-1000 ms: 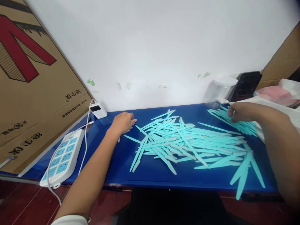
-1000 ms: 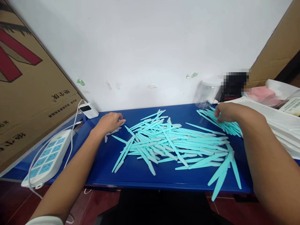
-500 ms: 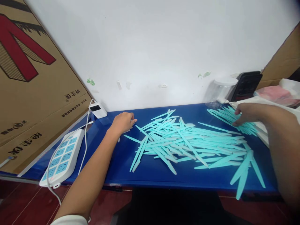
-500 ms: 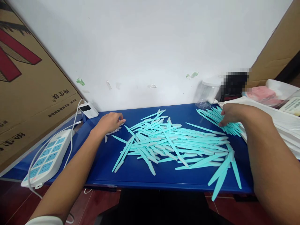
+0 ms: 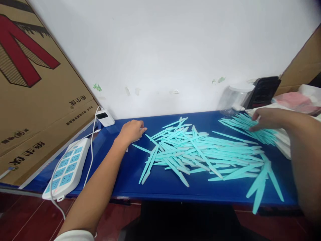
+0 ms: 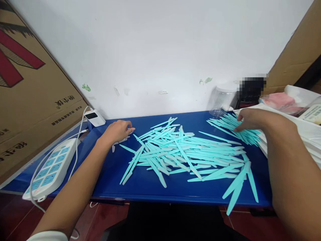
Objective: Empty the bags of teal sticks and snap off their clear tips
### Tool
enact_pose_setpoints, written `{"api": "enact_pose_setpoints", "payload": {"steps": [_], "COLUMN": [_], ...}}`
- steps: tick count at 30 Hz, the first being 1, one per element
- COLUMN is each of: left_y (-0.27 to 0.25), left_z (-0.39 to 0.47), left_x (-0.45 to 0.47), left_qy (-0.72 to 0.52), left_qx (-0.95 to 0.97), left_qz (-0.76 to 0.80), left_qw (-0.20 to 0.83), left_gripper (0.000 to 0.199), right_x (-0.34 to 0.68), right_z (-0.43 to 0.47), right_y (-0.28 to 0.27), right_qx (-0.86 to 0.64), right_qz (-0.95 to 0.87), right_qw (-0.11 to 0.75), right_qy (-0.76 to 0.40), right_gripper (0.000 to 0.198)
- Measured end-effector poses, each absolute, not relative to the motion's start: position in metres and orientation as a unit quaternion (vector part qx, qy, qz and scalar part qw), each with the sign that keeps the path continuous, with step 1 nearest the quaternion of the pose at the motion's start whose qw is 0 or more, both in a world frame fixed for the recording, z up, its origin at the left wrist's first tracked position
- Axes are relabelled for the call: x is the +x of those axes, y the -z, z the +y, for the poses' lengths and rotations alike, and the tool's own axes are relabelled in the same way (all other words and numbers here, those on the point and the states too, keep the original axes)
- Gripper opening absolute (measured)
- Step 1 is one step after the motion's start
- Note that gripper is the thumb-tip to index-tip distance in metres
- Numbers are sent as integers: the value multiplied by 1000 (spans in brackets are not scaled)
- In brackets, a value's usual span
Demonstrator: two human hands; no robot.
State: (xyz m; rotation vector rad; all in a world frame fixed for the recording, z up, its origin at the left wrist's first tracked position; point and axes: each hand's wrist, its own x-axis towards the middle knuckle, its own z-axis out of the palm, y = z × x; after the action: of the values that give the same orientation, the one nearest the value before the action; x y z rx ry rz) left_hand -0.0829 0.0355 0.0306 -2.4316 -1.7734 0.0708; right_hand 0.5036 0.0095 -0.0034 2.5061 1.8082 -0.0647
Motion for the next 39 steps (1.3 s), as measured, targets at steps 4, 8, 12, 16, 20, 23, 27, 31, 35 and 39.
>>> {"api": "enact_pose_setpoints", "payload": {"steps": [4,8,12,16,20,23,27,31,35,39], "left_y": [-31,-31,-31,-29,-29,-29,-30,-30,-33,-34], "left_z": [35,34,35,36,36,35,35,34,32,29], "left_x": [-82,-82,-82,-83,-83,-82,-81,-81,-78,-73], "left_qy": [-26,-22,-18,-17,-14,-8,-4,5,26,47], "left_qx": [-804,-806,-807,-810,-812,-810,-810,-812,-815,-819], "left_qz": [-590,-588,-587,-582,-580,-583,-582,-580,-574,-564], "left_qw": [64,64,61,64,64,64,62,65,75,90], "left_gripper": [37,38,36,35,35,33,32,32,30,28], "right_x": [484,478,474,456,443,441,436,427,420,413], "right_z": [11,6,1,0,9,17,21,11,-7,-17], "right_y": [6,4,-3,-8,-3,4,7,-6,-20,-22], "right_qx": [795,798,793,755,745,755,761,740,685,664], "right_qz": [594,579,585,635,652,645,641,665,704,699], "right_qw": [69,97,95,79,80,81,74,63,67,81], "right_qy": [105,133,138,144,116,83,64,76,177,253], "right_gripper": [37,27,31,26,17,13,23,26,47,51]}}
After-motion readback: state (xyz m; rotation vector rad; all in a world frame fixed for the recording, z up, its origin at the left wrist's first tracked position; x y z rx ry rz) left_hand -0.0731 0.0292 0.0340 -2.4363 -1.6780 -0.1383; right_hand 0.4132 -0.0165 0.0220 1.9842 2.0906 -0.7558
